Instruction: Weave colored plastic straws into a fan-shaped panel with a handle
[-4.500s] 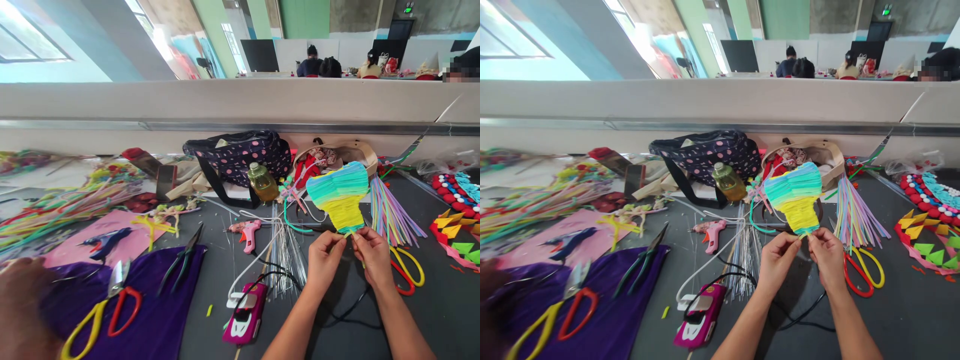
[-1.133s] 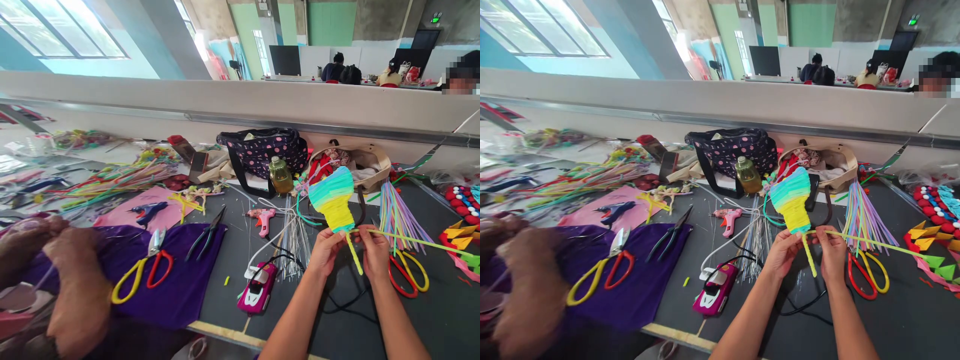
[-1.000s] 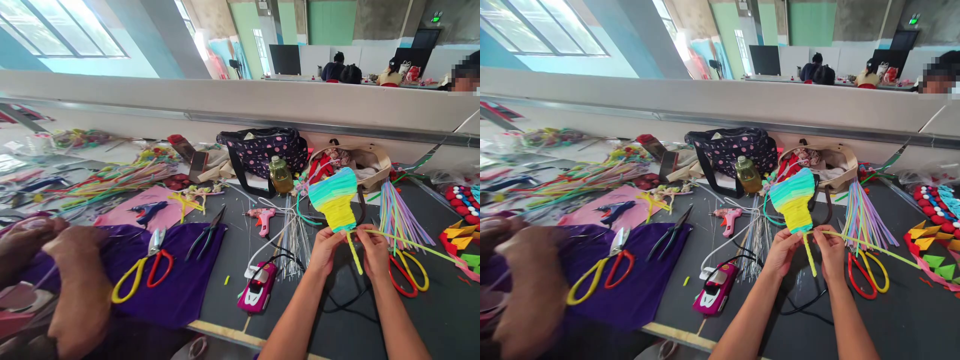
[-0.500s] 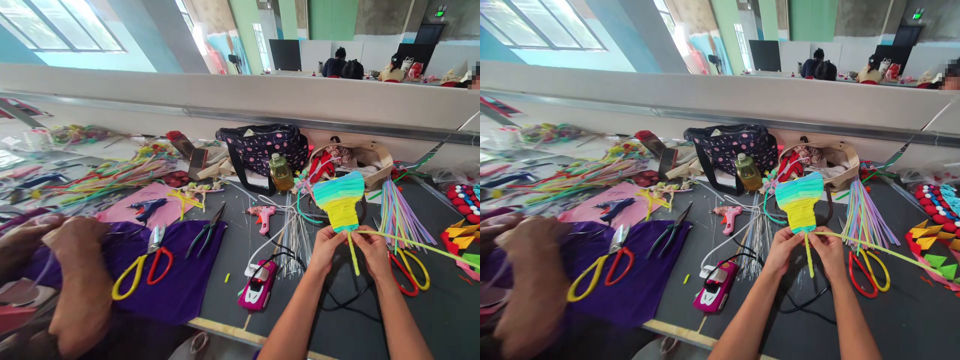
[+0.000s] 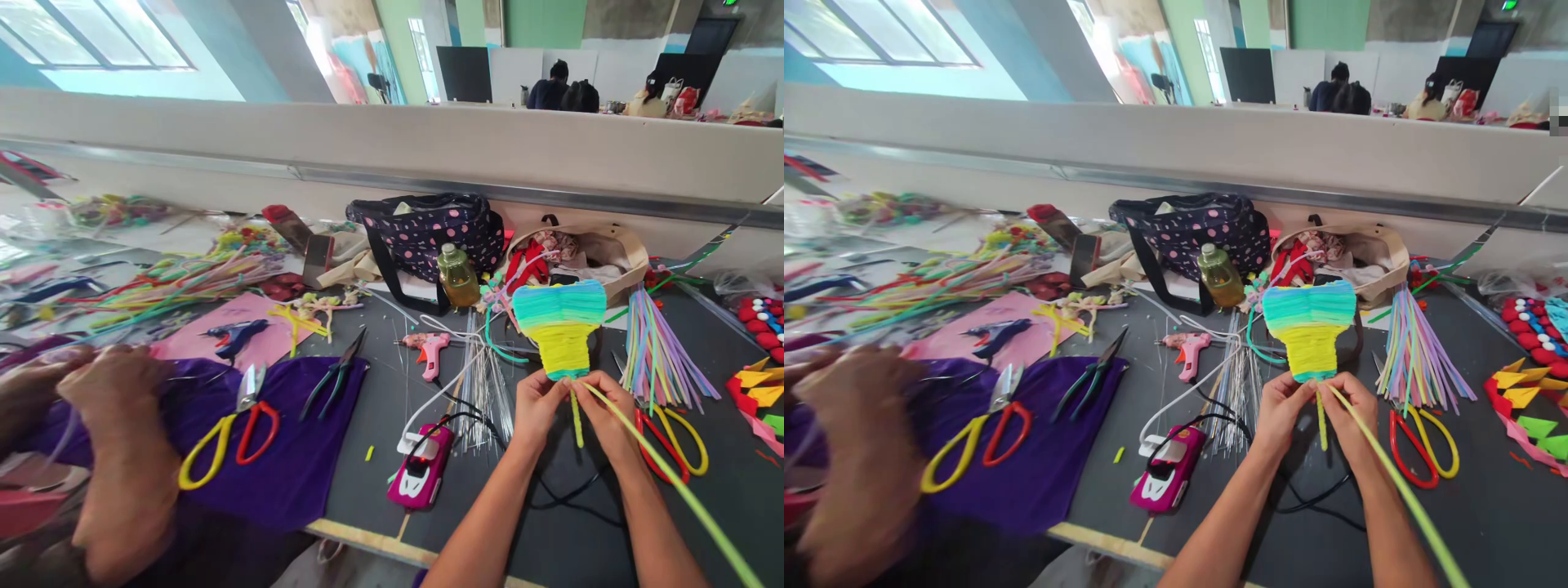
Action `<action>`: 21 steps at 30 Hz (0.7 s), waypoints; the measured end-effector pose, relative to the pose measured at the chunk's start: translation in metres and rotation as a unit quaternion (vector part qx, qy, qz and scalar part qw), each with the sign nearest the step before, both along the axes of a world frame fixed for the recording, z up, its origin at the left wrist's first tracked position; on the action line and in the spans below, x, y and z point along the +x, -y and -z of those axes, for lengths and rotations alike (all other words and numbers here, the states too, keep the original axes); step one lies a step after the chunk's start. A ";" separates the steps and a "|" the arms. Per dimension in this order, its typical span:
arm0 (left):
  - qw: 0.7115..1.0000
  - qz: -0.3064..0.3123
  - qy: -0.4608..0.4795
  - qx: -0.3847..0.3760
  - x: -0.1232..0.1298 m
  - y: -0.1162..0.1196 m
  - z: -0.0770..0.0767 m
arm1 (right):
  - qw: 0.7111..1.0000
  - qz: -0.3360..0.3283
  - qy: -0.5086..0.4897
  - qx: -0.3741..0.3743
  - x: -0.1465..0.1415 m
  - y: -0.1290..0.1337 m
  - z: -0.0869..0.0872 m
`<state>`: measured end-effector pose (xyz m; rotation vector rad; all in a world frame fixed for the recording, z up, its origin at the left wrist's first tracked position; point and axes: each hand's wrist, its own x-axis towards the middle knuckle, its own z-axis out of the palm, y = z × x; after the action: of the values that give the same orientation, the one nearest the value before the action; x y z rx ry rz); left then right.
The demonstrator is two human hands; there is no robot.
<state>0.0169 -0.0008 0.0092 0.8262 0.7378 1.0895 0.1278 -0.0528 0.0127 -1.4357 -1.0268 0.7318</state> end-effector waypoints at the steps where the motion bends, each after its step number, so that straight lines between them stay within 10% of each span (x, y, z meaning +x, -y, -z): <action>1: 1.000 -0.003 0.002 -0.005 0.001 0.000 0.000 | 1.000 0.003 0.007 -0.003 0.000 0.000 0.000; 14: 1.000 -0.011 -0.011 0.002 0.001 0.004 -0.002 | 0.981 0.002 -0.192 -0.001 -0.003 -0.004 0.004; 21: 0.999 0.022 0.026 -0.026 -0.002 0.000 0.001 | 0.990 -0.039 -0.136 0.024 -0.001 -0.003 0.000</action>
<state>0.0153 -0.0006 0.0085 0.7649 0.6982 1.0438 0.1264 -0.0493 0.0122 -1.2209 -0.8851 0.9249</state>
